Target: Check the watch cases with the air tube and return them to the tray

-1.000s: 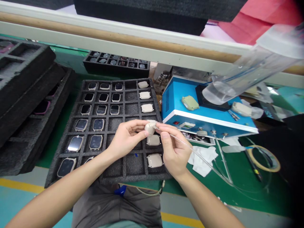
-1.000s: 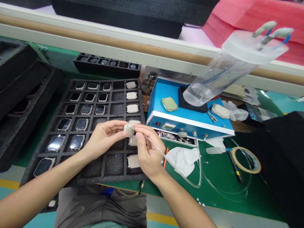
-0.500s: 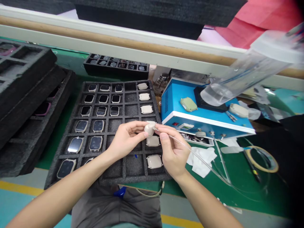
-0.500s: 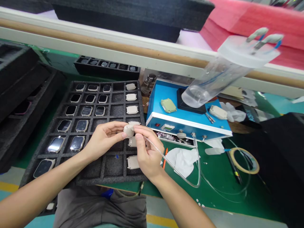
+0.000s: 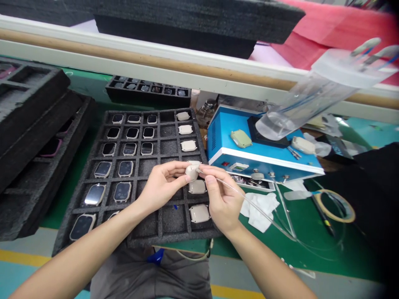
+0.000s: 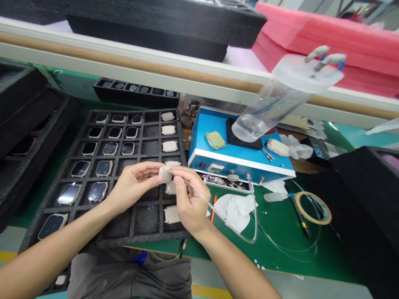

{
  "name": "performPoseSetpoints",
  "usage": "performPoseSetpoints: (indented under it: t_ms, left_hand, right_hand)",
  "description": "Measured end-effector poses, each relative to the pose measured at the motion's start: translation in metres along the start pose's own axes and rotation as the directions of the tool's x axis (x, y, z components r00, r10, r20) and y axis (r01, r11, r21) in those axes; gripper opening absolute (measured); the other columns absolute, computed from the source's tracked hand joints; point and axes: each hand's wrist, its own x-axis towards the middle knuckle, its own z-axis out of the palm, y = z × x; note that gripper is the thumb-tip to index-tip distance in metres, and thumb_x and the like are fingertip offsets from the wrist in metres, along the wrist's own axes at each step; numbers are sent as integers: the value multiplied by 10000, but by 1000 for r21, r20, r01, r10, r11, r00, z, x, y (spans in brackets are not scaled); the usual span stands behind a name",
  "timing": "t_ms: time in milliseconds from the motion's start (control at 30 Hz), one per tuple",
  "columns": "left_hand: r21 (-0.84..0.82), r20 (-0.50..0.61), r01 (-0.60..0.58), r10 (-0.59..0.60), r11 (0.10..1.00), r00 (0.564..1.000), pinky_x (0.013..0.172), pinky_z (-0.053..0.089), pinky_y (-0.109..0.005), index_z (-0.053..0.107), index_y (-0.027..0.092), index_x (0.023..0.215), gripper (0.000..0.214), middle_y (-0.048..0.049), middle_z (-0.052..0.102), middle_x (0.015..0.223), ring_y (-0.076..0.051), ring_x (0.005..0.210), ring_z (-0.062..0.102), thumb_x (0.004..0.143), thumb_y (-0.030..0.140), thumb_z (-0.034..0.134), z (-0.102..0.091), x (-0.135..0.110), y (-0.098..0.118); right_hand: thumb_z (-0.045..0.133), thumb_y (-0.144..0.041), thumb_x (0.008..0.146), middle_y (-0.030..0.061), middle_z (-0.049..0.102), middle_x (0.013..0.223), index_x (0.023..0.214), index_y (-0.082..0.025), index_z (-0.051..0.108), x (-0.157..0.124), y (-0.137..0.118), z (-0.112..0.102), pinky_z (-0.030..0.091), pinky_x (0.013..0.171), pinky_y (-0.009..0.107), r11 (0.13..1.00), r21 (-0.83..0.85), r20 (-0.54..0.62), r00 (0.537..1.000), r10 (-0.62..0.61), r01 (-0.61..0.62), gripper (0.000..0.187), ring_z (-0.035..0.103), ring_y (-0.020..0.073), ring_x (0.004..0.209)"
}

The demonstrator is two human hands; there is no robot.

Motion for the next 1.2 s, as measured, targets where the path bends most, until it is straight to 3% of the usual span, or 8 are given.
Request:
performPoseSetpoints:
  t_ms: [600, 833, 1200]
  left_hand:
    - [11, -5, 1, -1, 1000, 1000, 966, 624, -402, 810, 172, 1040, 370, -97, 842, 1060, -267, 1014, 793, 728, 331, 929, 0, 1, 1]
    - [7, -9, 4, -4, 1000, 1000, 952, 623, -354, 809, 175, 1041, 358, -83, 845, 1061, -230, 989, 795, 735, 315, 929, 0, 0, 2]
    - [30, -29, 13, -12, 999, 1000, 961, 615, -381, 810, 162, 1038, 372, -98, 843, 1038, -249, 976, 790, 726, 321, 934, 0, 1, 3]
  right_hand:
    - [604, -228, 1007, 76, 796, 1062, 1020, -231, 759, 1, 2, 0, 657, 907, 402, 1000, -2, -2, 1000, -3, 3, 156, 769, 222, 1039]
    - [601, -205, 1006, 65, 794, 1047, 1038, -238, 756, 2, 0, -1, 647, 900, 364, 1000, -6, 12, 1000, -17, 17, 162, 762, 203, 1046]
    - [599, -188, 1005, 60, 791, 1049, 1041, -240, 755, 3, 0, 0, 636, 910, 348, 1000, 5, 16, 1000, -23, 22, 168, 756, 193, 1047]
